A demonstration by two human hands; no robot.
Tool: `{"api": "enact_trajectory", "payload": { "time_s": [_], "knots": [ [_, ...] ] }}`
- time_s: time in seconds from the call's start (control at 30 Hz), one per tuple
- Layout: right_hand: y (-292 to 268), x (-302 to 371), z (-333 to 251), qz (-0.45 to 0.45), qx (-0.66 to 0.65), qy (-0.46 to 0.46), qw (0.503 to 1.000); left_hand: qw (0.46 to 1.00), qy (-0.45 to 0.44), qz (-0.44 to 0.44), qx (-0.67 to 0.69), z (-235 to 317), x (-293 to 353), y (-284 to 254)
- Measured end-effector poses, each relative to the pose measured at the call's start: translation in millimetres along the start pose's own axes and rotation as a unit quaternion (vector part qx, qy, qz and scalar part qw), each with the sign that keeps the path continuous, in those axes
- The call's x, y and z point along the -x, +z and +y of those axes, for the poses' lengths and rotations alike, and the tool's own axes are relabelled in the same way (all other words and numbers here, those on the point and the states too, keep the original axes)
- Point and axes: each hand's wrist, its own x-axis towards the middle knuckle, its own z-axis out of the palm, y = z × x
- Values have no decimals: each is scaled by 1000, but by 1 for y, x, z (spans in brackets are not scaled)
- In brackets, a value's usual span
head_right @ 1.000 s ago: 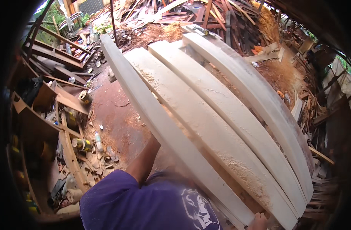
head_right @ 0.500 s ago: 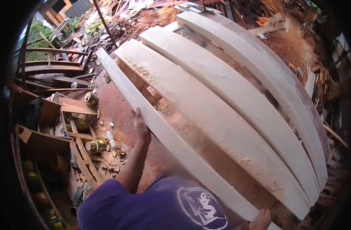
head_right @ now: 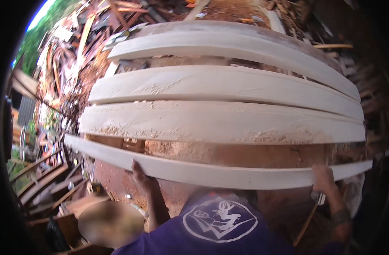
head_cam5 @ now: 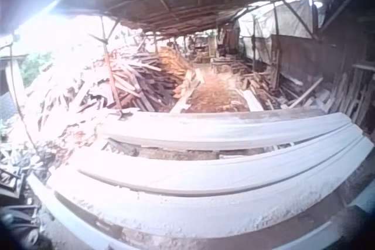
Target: The person measures and marks curved wooden planks using a tape measure, a square, and a pen while the planks are stacked on a workbench.
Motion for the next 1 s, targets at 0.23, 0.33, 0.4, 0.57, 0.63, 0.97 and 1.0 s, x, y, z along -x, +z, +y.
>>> {"api": "enact_trajectory", "payload": {
  "time_s": [0.23,0.33,0.4,0.57,0.63,0.97,1.0],
  "knots": [
    [-32,-22,-33,28,39,-41,998,996,66,-50,29,-23,-73,-31],
    [-32,-7,-39,7,27,-29,999,989,118,-38,-84,-21,-66,-16],
    [-25,-4,-32,34,19,-45,998,999,27,-37,-7,-10,-71,-16],
    [-23,-1,-35,44,-3,-50,998,999,38,-34,-17,-8,-75,-17],
    [-5,1,-32,46,-24,-37,998,992,78,-56,-86,4,-50,-21],
    [164,251,18,68,-425,-51,901,888,-108,-242,-376,-188,225,-1],
    [223,275,31,87,-416,2,905,847,-161,-291,-415,-225,271,-1]
  ]
}}
